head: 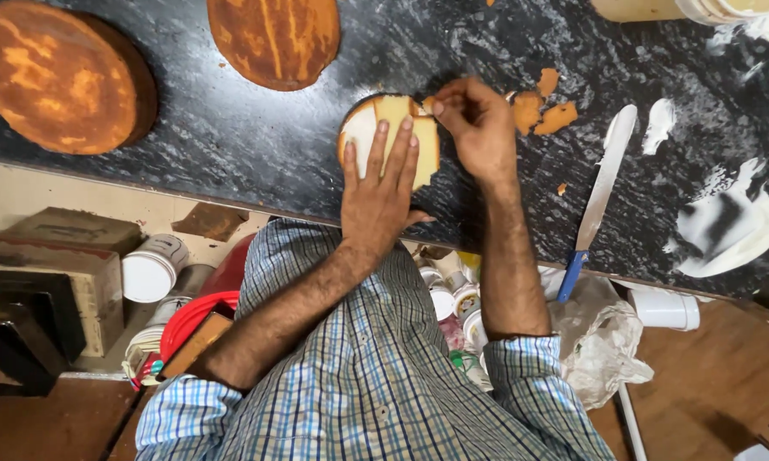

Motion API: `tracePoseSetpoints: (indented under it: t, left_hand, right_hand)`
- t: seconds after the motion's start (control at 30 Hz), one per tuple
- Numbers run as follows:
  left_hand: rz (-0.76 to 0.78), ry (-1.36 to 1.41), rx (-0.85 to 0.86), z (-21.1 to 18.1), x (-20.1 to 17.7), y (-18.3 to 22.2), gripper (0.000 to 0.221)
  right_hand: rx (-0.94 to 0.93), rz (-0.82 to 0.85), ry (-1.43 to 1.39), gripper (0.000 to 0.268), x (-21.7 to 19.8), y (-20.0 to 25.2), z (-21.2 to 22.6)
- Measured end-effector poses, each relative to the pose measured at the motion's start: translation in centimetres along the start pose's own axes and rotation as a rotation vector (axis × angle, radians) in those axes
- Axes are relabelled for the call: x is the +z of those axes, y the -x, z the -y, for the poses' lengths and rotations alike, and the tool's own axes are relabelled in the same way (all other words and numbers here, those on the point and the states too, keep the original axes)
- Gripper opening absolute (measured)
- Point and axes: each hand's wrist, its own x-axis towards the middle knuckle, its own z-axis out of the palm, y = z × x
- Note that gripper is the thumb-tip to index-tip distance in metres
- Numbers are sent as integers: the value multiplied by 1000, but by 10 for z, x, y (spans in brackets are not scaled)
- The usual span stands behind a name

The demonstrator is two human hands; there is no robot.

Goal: The person trims the edges of cake layers with a knife and stacks them, applying white frosting between the layers using a spatula. They continue assembling and trimming multiple cakes, moving the finished layers and scraps across the counter.

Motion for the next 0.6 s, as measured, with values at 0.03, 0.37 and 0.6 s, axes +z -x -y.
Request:
tracePoseSetpoints:
  t: [0.03, 0.37, 0.6]
  left_hand:
    - [5, -7, 1, 0, 1, 1, 132]
    - [-97, 87, -22, -3, -2, -13, 126]
    - [-65, 61, -19, 3, -3, -23, 127]
  right_hand:
    - [-2, 9, 30, 8, 1, -2, 0]
    - [-1, 80, 331, 12, 2, -5, 3]
    - [149, 84, 232, 10, -1, -11, 2]
